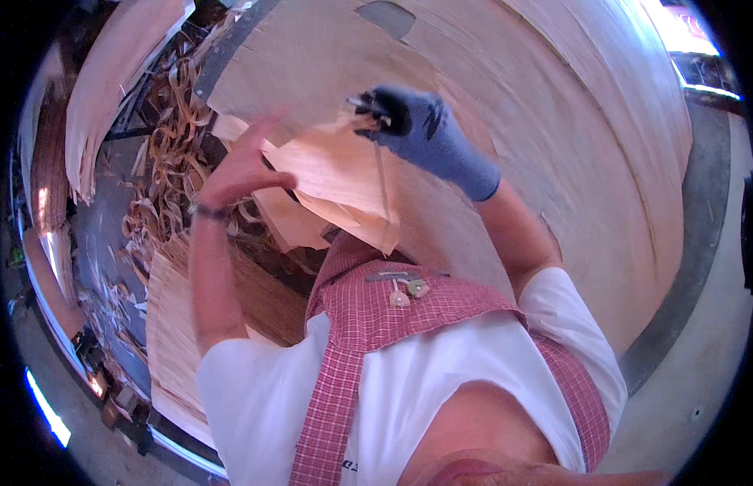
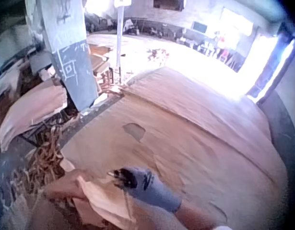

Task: The person tapes thin sheets of wood together by applying strips of tape along the seams of large wood panels.

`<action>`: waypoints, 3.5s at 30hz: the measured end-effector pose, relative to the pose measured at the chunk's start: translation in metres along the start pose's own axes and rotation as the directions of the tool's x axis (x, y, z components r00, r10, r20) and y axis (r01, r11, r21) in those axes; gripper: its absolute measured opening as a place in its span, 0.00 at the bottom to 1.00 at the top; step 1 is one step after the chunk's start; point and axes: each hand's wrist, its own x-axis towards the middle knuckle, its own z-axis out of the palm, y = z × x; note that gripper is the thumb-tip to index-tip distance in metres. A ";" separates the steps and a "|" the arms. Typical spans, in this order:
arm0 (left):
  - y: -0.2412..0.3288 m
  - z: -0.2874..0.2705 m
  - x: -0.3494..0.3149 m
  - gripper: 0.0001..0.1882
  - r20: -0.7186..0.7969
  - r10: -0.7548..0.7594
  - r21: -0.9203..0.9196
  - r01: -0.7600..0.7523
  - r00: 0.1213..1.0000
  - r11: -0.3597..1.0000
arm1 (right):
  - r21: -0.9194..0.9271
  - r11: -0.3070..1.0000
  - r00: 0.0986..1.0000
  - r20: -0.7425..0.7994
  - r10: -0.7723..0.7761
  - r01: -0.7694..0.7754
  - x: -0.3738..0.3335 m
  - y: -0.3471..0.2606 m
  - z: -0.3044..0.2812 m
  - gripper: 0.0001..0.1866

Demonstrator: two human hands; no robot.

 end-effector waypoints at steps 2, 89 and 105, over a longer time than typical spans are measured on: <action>-0.005 0.004 0.029 0.39 0.169 0.008 -0.015 -0.006 0.986 1.000 | -0.065 0.996 0.997 -0.040 -0.066 0.063 0.016 -0.009 -0.027 0.19; -0.080 0.018 0.349 0.44 -0.417 0.178 0.429 0.021 0.891 0.903 | -0.769 0.580 0.813 0.144 0.565 -0.267 0.042 0.152 -0.016 0.14; -0.068 0.009 0.345 0.60 -0.459 0.098 0.341 0.073 0.883 0.937 | -0.703 0.711 0.978 0.150 0.143 0.004 0.177 0.199 -0.040 0.11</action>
